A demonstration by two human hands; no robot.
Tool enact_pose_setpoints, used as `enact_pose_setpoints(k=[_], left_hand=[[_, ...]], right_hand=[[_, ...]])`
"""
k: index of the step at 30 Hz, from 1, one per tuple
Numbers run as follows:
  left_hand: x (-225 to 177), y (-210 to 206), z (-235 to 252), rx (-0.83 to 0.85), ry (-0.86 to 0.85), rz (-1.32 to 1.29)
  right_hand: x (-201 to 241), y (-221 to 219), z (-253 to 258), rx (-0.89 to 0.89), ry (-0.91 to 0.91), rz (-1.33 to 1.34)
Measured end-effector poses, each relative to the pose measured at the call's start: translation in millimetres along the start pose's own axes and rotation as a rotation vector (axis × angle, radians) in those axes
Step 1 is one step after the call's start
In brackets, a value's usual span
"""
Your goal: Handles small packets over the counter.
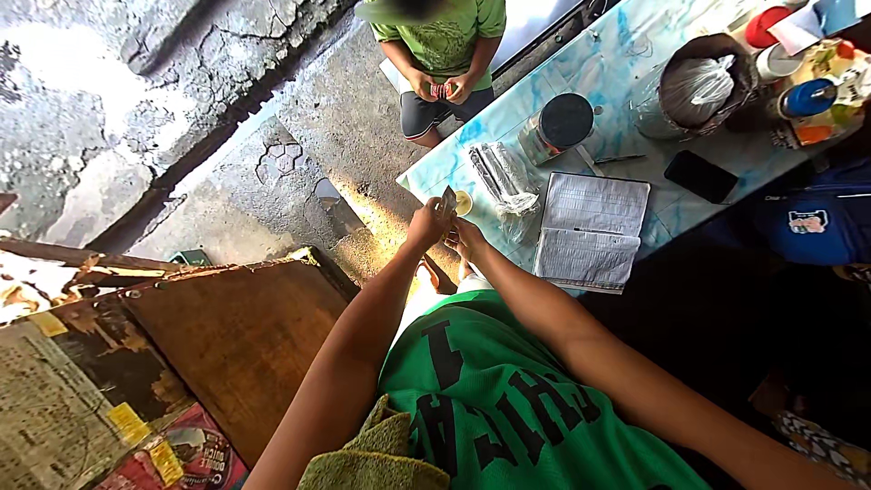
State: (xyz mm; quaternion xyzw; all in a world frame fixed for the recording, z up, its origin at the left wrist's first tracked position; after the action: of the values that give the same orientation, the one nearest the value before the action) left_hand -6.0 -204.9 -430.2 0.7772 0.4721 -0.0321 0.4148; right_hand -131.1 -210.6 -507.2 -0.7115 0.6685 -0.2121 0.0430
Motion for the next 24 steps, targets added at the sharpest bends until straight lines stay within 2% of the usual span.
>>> enact_pose_setpoints(k=[24], left_hand=[[-24, 9, -5, -0.047, -0.014, 0.12]], right_hand=[[-8, -11, -6, 0.043, -0.067, 0.243]])
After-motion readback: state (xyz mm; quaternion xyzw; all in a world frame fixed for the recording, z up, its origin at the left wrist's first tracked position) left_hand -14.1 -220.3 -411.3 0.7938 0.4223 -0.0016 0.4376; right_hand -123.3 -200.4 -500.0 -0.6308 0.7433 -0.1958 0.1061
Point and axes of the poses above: each hand's wrist, its own z-axis towards the middle knuckle, its own y-axis out of the back of the hand, x = y × z, the point moved 7 cm from there along z, towards the middle knuckle, and after that the axes turned 9 degrees about z, right-handed, at the moved point
